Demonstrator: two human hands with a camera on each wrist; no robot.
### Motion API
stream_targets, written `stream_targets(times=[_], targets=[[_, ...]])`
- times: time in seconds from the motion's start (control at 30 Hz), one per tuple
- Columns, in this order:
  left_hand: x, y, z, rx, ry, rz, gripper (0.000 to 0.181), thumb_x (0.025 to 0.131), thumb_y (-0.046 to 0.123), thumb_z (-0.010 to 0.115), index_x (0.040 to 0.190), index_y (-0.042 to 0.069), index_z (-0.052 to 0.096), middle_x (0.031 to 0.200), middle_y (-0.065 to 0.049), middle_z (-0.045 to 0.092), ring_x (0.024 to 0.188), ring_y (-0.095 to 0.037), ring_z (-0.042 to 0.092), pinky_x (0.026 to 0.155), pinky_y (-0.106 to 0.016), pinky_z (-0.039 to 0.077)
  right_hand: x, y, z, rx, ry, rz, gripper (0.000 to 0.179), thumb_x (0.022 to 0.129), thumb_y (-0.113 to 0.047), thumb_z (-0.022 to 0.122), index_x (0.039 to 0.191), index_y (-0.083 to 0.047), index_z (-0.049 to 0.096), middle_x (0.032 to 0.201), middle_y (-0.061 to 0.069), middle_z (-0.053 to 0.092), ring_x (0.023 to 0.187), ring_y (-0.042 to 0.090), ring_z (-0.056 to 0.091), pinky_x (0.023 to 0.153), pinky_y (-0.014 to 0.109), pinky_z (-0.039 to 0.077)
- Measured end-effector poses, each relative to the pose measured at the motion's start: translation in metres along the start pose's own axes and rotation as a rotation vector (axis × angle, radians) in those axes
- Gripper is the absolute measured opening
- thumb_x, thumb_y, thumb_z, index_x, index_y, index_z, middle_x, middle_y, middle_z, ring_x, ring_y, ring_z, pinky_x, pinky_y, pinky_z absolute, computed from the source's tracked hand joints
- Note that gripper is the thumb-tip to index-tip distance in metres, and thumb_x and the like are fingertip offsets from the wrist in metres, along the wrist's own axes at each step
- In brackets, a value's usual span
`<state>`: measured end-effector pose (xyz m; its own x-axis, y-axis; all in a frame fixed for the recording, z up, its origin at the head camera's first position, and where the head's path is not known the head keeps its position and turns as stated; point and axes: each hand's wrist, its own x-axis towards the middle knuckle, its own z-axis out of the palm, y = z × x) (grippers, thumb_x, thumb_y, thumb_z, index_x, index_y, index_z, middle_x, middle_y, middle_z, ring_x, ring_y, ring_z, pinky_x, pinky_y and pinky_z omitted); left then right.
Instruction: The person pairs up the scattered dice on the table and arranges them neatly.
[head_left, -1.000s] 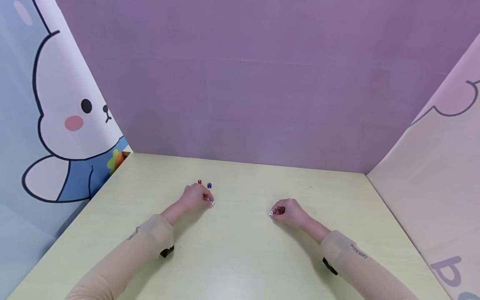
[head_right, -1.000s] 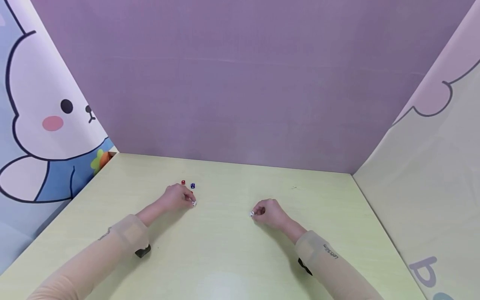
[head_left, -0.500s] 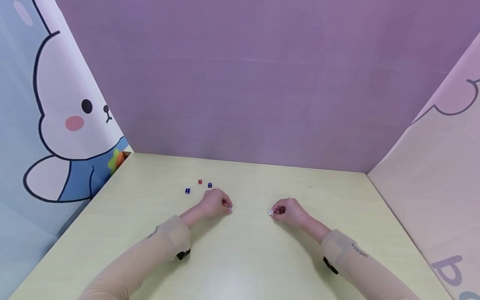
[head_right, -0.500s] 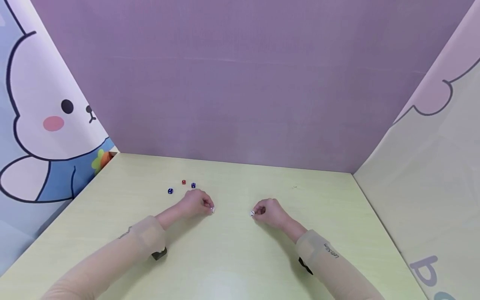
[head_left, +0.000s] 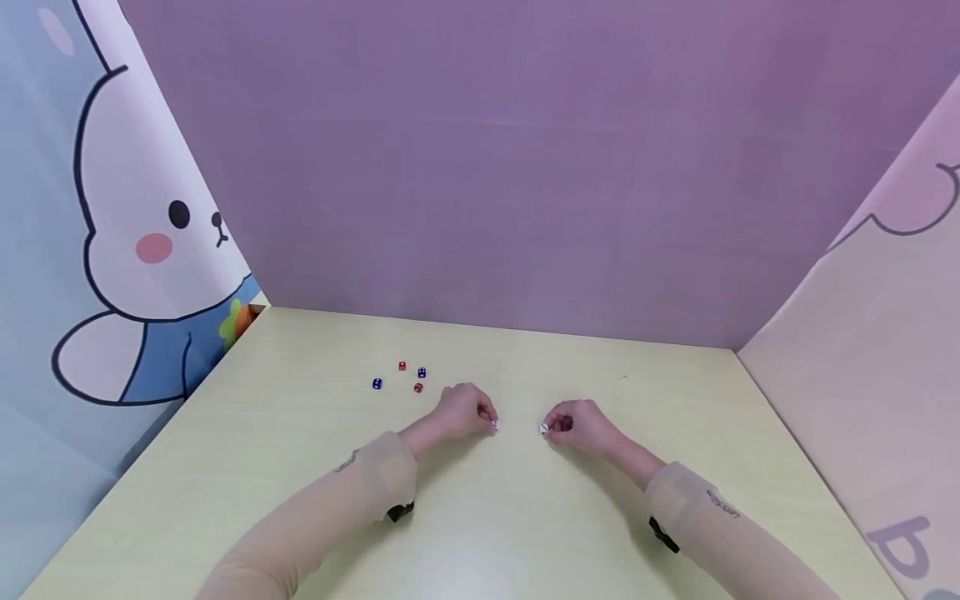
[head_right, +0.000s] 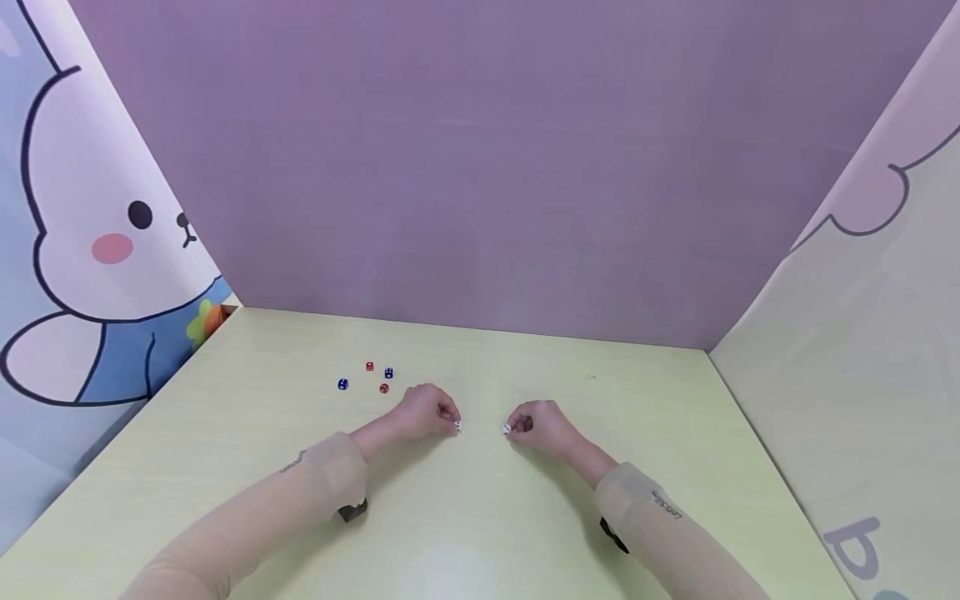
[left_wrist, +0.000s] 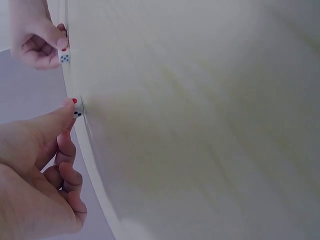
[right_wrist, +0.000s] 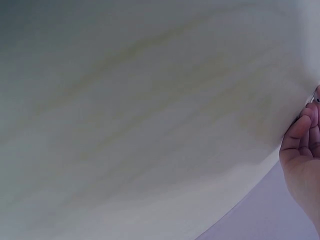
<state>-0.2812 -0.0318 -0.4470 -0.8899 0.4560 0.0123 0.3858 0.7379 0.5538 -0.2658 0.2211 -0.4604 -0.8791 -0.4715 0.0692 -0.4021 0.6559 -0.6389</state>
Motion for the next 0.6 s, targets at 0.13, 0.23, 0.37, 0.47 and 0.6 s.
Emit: stream_targets(times=[0.13,0.23,0.37,0.47,0.6], targets=[[0.006,0.011,0.006,0.030,-0.003,0.013,0.009,0.072,0.023,0.081,0.075,0.024,0.072,0.065,0.017,0.060,0.070,-0.004,0.051,0.097,-0.052,0.031,0.000,0.000,0.000,-0.004,0.000,-0.010,0.009,0.077,-0.006,0.074,0.084,-0.009,0.069,0.072,-0.004,0.061,0.064,0.005,0.051,0.060,0.019,0.046],[0.012,0.019,0.011,0.041,0.011,0.037,0.008,0.072,0.022,0.081,0.075,0.023,0.073,0.063,0.017,0.060,0.070,-0.004,0.051,0.093,-0.048,0.032,-0.001,0.000,0.000,-0.016,0.003,-0.036,0.009,0.078,-0.006,0.073,0.084,-0.009,0.069,0.072,-0.004,0.061,0.064,0.004,0.050,0.059,0.019,0.046],[0.018,0.029,0.015,0.050,0.028,0.051,0.007,0.073,0.020,0.081,0.074,0.021,0.074,0.061,0.016,0.059,0.070,-0.005,0.051,0.090,-0.045,0.032,-0.001,0.000,-0.001,-0.026,0.006,-0.058,0.009,0.078,-0.006,0.073,0.085,-0.008,0.068,0.072,-0.004,0.060,0.064,0.004,0.050,0.059,0.019,0.045],[0.021,0.035,0.017,0.055,0.030,0.046,0.007,0.073,0.020,0.081,0.073,0.021,0.074,0.061,0.016,0.060,0.071,-0.006,0.051,0.091,-0.046,0.032,0.000,0.000,-0.001,-0.012,0.002,-0.053,0.009,0.078,-0.006,0.073,0.085,-0.008,0.067,0.072,-0.004,0.060,0.064,0.004,0.050,0.059,0.019,0.045],[0.025,0.040,0.021,0.069,0.034,0.054,0.007,0.074,0.020,0.080,0.075,0.021,0.074,0.065,0.015,0.062,0.074,-0.007,0.051,0.088,-0.042,0.033,0.000,0.000,-0.001,-0.003,-0.003,-0.049,0.009,0.079,-0.006,0.072,0.087,-0.008,0.066,0.072,-0.004,0.059,0.063,0.004,0.049,0.058,0.019,0.045]])
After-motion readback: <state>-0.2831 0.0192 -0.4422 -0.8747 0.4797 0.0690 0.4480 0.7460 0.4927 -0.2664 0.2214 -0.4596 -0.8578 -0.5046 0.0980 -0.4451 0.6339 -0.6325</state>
